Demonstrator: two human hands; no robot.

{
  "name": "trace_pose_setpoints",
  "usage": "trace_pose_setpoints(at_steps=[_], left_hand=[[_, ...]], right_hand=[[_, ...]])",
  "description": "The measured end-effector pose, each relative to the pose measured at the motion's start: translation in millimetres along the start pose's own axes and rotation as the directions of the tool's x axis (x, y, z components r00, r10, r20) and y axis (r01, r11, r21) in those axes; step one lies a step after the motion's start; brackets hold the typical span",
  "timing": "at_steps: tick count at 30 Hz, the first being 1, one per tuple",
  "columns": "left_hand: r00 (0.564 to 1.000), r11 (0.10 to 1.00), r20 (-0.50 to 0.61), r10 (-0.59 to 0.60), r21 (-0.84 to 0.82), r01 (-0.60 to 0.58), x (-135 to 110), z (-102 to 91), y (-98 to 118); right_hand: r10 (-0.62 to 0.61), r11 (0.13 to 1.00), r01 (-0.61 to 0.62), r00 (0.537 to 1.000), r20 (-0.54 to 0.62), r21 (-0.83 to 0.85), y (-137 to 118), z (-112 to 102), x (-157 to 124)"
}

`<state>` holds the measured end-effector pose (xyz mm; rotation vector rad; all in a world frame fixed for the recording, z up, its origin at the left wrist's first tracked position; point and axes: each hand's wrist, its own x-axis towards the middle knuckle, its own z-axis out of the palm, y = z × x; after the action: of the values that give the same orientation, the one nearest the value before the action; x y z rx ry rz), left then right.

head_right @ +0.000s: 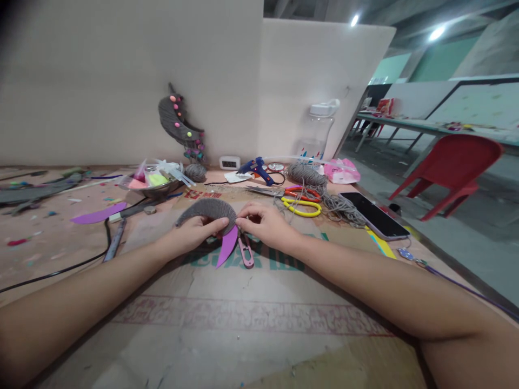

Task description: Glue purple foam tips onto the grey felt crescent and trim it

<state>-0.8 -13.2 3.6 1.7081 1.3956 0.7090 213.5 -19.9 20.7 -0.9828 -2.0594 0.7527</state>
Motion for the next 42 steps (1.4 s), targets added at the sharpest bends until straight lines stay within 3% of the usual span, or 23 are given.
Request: trace_pose_setpoints(at_steps=[7,12,17,24,30,34,42], left_hand=[[0.979,0.984,0.098,0.179,0.004,-0.180,-1.3,-3.0,11.3],[0.986,0.989,0.090,0.142,-0.056,-0.137,-1.8,-2.2,13.5],[0.986,0.988,0.076,0.148,-0.045,-0.145,-2.3,-1.9,14.4],[0.986,0.987,0.058,0.155,-0.043,-0.153,-0.3,-2.5,13.0],[0.981,0.982,0.053,0.184,-0.049,-0.182,0.4,-3.1,10.5],[0.986,0.986,0.042,0.162,-0.053,-0.160,0.8,-2.5,10.3],[0.985,0.986,0.040,0.167,-0.035,-0.166,1.8,-2.1,9.7]], right_hand=[[0.170,0.974,-0.165,0.985,-0.022,0.153,-2.0,-0.8,0.3],[0.123,0.968,-0.121,0.992,0.004,0.221,-2.7,0.2,-0.9],[0.227,0.912,-0.203,0.974,-0.026,0.356,2.0,3.0,0.2],[0.144,0.989,-0.125,0.943,-0.301,0.082,3.7,-5.3,-0.1],[0.163,0.982,-0.131,0.950,-0.265,0.134,1.0,-3.0,0.3],[0.107,0.986,-0.064,0.953,-0.285,0.157,7.9,-0.3,1.9],[-0.012,0.999,0.020,0.956,-0.293,0.025,7.7,-2.3,0.1]])
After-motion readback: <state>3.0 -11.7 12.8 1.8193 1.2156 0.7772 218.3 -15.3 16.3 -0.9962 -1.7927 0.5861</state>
